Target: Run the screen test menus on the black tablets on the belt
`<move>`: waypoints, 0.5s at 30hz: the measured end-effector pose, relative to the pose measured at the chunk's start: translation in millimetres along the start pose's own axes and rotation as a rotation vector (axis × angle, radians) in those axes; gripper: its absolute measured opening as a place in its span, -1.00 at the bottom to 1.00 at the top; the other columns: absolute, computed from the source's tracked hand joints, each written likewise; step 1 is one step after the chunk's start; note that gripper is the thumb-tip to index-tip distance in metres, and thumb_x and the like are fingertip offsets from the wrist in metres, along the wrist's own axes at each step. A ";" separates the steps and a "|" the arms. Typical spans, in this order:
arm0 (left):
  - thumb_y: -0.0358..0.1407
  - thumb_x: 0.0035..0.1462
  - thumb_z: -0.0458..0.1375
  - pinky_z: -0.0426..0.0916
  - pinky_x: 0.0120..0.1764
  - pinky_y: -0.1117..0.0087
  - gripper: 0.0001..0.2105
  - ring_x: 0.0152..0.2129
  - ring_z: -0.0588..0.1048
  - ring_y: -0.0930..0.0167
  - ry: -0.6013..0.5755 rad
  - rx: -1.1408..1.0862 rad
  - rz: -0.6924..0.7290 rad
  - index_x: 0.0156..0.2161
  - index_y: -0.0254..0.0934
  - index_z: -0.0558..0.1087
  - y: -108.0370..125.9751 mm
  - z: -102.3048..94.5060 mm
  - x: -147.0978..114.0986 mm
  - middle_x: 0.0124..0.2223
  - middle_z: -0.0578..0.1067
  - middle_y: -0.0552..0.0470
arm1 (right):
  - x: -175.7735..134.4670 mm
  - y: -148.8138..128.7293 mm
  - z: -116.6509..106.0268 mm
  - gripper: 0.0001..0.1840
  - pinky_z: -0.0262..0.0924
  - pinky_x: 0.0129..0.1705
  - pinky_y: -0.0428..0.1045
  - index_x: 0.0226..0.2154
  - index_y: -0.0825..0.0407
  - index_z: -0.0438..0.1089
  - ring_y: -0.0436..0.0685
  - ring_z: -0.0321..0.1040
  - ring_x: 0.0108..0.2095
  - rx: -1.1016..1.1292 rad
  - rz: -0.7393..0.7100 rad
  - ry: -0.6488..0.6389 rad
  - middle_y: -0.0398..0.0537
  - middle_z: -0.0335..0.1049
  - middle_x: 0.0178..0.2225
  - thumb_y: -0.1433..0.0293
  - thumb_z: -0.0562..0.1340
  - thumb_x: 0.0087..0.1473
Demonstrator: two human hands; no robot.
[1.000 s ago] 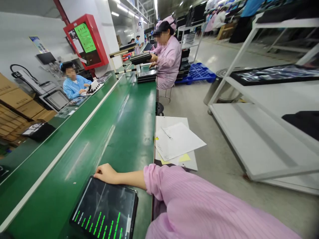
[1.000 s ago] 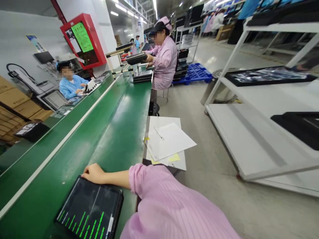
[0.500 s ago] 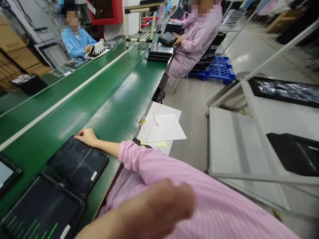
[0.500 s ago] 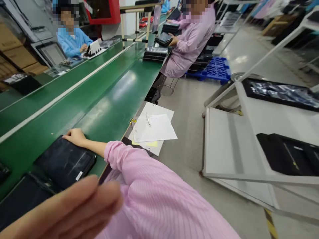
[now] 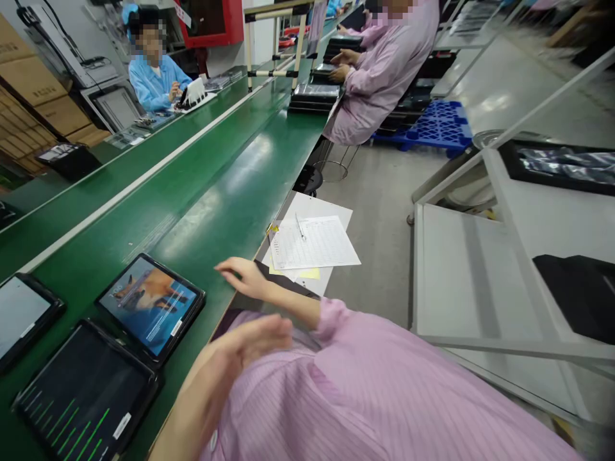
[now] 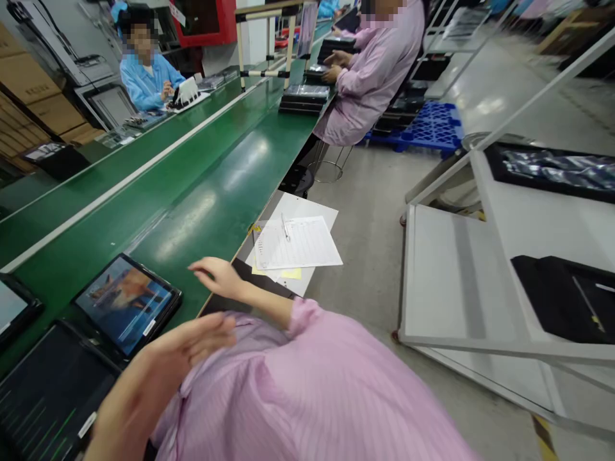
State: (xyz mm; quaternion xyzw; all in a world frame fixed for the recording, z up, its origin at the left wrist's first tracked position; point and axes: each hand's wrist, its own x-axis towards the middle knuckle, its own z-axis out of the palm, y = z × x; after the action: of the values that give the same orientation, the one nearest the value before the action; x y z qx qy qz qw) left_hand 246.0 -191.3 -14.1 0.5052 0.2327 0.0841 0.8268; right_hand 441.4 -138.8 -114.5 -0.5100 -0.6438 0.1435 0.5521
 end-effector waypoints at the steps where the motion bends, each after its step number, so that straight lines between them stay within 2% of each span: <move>1: 0.11 0.21 0.13 0.30 0.19 0.09 -0.48 0.13 0.44 0.09 0.011 0.025 0.022 0.13 -0.15 0.50 -1.4 0.9 14.3 0.20 0.47 -0.13 | -26.3 5.6 -26.5 -0.73 0.33 -0.10 0.02 -0.09 0.01 0.49 0.10 0.47 -0.19 -0.099 -0.008 0.038 0.00 0.56 -0.21 0.33 0.10 0.31; 2: 0.12 0.20 0.14 0.26 0.22 0.07 -0.47 0.14 0.43 0.09 0.021 0.064 0.032 0.12 -0.17 0.51 -5.0 1.5 30.5 0.20 0.47 -0.13 | -50.2 12.7 -52.1 -0.74 0.34 -0.13 0.02 -0.13 0.01 0.49 0.11 0.46 -0.22 -0.190 0.003 0.089 0.01 0.56 -0.25 0.35 0.10 0.30; 4: 0.03 0.16 0.23 0.25 0.21 0.09 -0.52 0.10 0.47 0.12 0.047 0.162 -0.004 0.07 -0.22 0.54 -18.2 0.7 68.4 0.17 0.50 -0.17 | -88.6 28.0 -97.8 -0.74 0.33 -0.16 0.05 -0.17 0.01 0.50 0.13 0.46 -0.25 -0.382 0.117 0.181 0.03 0.55 -0.28 0.36 0.09 0.30; 6: -0.13 0.13 0.30 0.30 0.17 0.16 -0.60 0.05 0.51 0.16 0.127 0.217 -0.114 0.03 -0.28 0.56 -36.5 -3.7 111.5 0.15 0.51 -0.21 | -113.9 41.0 -131.8 -0.75 0.32 -0.15 0.09 -0.19 0.02 0.50 0.18 0.45 -0.24 -0.573 0.239 0.166 0.06 0.54 -0.28 0.32 0.12 0.28; 7: -0.22 0.13 0.31 0.33 0.14 0.21 -0.64 0.04 0.51 0.18 0.224 0.227 -0.171 0.02 -0.31 0.55 -45.9 -7.1 133.3 0.14 0.52 -0.23 | -122.3 46.0 -142.8 -0.76 0.30 -0.12 0.11 -0.18 0.02 0.50 0.22 0.44 -0.19 -0.653 0.292 0.127 0.09 0.54 -0.24 0.29 0.15 0.26; 8: -0.29 0.14 0.30 0.34 0.11 0.26 -0.66 0.04 0.51 0.21 0.330 0.227 -0.224 0.03 -0.33 0.53 -54.8 -10.9 154.1 0.13 0.51 -0.24 | -128.4 50.1 -149.3 -0.74 0.29 -0.08 0.14 -0.14 0.02 0.50 0.26 0.43 -0.12 -0.723 0.337 0.073 0.13 0.53 -0.17 0.25 0.19 0.23; 10: -0.35 0.20 0.25 0.36 0.06 0.32 -0.68 0.05 0.50 0.25 0.440 0.228 -0.280 0.06 -0.38 0.48 -70.0 -18.7 190.5 0.13 0.51 -0.27 | -134.9 56.2 -149.6 -0.59 0.21 0.06 0.23 -0.01 0.02 0.46 0.35 0.34 0.07 -0.834 0.395 -0.050 0.21 0.44 0.05 0.17 0.29 0.14; 13: -0.32 0.26 0.21 0.44 -0.05 0.31 -0.74 -0.08 0.54 0.31 0.465 0.211 -0.356 0.01 -0.42 0.46 -86.4 -27.5 228.7 0.01 0.54 -0.22 | -134.7 63.9 -130.2 -0.28 -0.02 0.23 0.38 0.19 -0.01 0.32 0.44 0.15 0.25 -0.936 0.431 -0.196 0.26 0.21 0.27 0.14 0.40 0.01; 15: -0.25 0.28 0.20 0.49 -0.13 0.26 -0.74 -0.18 0.54 0.34 0.456 0.183 -0.415 -0.01 -0.38 0.46 -95.4 -30.5 244.4 -0.05 0.53 -0.13 | -130.7 69.8 -117.7 -0.23 -0.04 0.25 0.37 0.22 0.00 0.29 0.43 0.14 0.26 -0.955 0.465 -0.259 0.27 0.19 0.28 0.20 0.43 -0.02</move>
State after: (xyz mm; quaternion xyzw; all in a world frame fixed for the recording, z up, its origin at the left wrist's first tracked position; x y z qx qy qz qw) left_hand 437.0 -120.9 -182.3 0.4871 0.5166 0.0033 0.7041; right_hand 560.1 -259.3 -199.4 -0.8111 -0.5703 0.0153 0.1292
